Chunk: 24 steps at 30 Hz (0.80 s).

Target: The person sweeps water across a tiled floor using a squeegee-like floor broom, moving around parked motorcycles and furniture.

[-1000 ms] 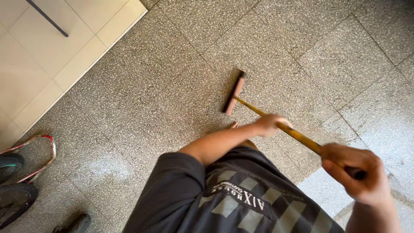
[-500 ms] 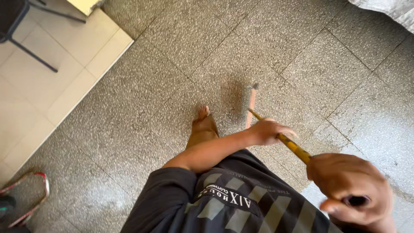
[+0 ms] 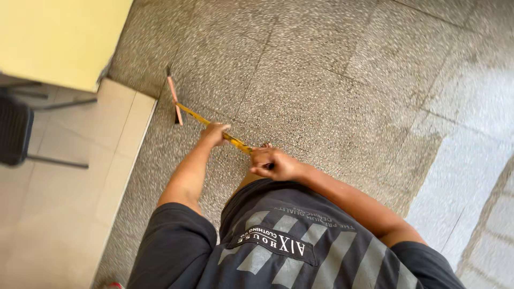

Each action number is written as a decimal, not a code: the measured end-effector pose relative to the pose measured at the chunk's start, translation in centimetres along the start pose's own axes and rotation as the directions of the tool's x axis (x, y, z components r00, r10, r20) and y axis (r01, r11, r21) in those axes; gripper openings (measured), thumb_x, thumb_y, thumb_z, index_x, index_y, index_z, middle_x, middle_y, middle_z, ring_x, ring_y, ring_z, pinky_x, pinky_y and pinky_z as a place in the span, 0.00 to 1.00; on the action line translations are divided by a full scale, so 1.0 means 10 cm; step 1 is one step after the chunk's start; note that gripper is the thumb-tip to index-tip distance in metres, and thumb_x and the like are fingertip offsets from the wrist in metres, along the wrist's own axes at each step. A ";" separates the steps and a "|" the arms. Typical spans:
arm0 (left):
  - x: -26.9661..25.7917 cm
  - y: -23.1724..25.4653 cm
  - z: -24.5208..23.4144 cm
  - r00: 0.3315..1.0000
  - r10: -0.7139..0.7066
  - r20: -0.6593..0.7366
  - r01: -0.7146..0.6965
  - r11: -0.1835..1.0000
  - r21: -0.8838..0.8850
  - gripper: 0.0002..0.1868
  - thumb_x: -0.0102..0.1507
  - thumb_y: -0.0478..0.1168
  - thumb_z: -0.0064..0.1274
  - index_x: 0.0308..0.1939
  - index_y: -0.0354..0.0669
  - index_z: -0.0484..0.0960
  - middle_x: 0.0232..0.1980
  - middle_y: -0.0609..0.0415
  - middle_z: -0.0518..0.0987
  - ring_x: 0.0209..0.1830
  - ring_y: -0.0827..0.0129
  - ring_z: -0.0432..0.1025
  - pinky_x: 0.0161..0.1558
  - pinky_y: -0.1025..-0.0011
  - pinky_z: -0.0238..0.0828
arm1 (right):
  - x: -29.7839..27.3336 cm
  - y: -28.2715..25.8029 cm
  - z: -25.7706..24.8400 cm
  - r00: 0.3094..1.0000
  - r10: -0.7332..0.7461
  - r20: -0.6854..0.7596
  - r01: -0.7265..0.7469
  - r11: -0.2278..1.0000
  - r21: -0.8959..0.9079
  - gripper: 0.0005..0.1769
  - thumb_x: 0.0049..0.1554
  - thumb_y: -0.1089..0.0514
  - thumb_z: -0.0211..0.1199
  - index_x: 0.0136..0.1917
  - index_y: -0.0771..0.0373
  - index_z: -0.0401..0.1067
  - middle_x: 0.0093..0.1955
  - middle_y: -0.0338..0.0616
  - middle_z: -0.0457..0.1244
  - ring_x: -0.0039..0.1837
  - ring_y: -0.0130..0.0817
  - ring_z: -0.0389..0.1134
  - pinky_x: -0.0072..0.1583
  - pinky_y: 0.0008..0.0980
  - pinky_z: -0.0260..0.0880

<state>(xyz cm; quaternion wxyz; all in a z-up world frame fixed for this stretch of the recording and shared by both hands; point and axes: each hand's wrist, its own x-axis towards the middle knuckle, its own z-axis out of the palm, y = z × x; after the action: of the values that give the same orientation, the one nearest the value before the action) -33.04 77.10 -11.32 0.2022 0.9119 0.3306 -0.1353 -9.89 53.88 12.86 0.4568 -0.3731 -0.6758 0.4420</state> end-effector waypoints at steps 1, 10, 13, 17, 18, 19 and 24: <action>0.16 0.07 0.03 0.996 0.076 0.055 -0.073 0.996 -0.045 0.35 0.46 0.41 0.75 0.58 0.64 0.83 0.50 0.54 0.82 0.50 0.57 0.77 0.49 0.59 0.74 | -0.04 -0.03 -0.07 0.996 0.010 -0.093 -0.011 1.000 -0.005 0.17 0.61 0.62 0.65 0.33 0.63 0.62 0.35 0.42 0.61 0.43 0.37 0.67 0.71 0.51 0.65; 0.45 3.42 -0.06 0.706 0.661 0.255 -0.369 0.650 -0.664 0.21 0.66 0.35 0.50 0.62 0.59 0.82 0.49 0.58 0.87 0.36 0.70 0.78 0.44 0.67 0.77 | -0.98 -2.21 -0.90 0.835 0.249 -0.490 -0.362 0.920 -0.148 0.20 0.57 0.65 0.62 0.26 0.57 0.59 0.26 0.35 0.55 0.33 0.31 0.61 0.50 0.40 0.67; 0.53 4.00 0.12 0.622 0.747 0.237 -0.480 0.602 -0.638 0.13 0.73 0.47 0.44 0.57 0.63 0.83 0.51 0.60 0.83 0.50 0.71 0.77 0.57 0.64 0.74 | -0.86 -2.19 -0.90 0.770 0.428 -0.474 -0.591 0.757 -0.278 0.23 0.49 0.64 0.67 0.22 0.62 0.56 0.22 0.43 0.48 0.29 0.38 0.55 0.46 0.40 0.65; 0.78 4.10 0.29 0.553 0.812 0.186 -0.636 0.556 -0.535 0.14 0.67 0.48 0.46 0.50 0.68 0.86 0.51 0.65 0.83 0.57 0.70 0.75 0.63 0.48 0.66 | -0.76 -2.06 -0.89 0.730 0.472 -0.494 -0.650 0.704 -0.287 0.21 0.50 0.63 0.68 0.22 0.62 0.60 0.22 0.42 0.52 0.29 0.39 0.58 0.46 0.40 0.65; 0.80 4.09 0.27 0.532 0.831 0.164 -0.675 0.533 -0.510 0.14 0.65 0.48 0.47 0.49 0.69 0.86 0.50 0.66 0.83 0.58 0.70 0.75 0.64 0.42 0.62 | -0.75 -2.10 -0.88 0.732 0.485 -0.478 -0.653 0.701 -0.288 0.22 0.50 0.63 0.68 0.22 0.62 0.60 0.21 0.42 0.52 0.29 0.39 0.58 0.47 0.40 0.66; 0.78 4.08 0.24 0.548 0.815 0.189 -0.651 0.557 -0.515 0.13 0.66 0.51 0.48 0.49 0.68 0.86 0.50 0.66 0.83 0.58 0.69 0.74 0.65 0.38 0.58 | -0.73 -2.13 -0.86 0.734 0.498 -0.462 -0.656 0.698 -0.289 0.22 0.50 0.63 0.68 0.21 0.62 0.60 0.21 0.42 0.53 0.29 0.39 0.59 0.47 0.41 0.66; 0.84 4.17 -0.06 0.601 0.786 0.146 -0.587 0.558 -0.586 0.15 0.64 0.60 0.49 0.42 0.64 0.86 0.49 0.69 0.83 0.57 0.70 0.75 0.63 0.35 0.59 | -0.33 -1.94 -0.90 0.856 0.430 -0.288 -0.516 0.751 -0.413 0.13 0.47 0.60 0.70 0.29 0.59 0.66 0.29 0.41 0.61 0.38 0.45 0.65 0.48 0.45 0.65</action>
<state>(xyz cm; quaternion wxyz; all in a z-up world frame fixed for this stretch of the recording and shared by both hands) 0.71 52.84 -2.38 0.5201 0.8388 -0.0867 -0.1359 -2.33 46.81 31.85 0.2809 -0.6700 -0.6032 0.3293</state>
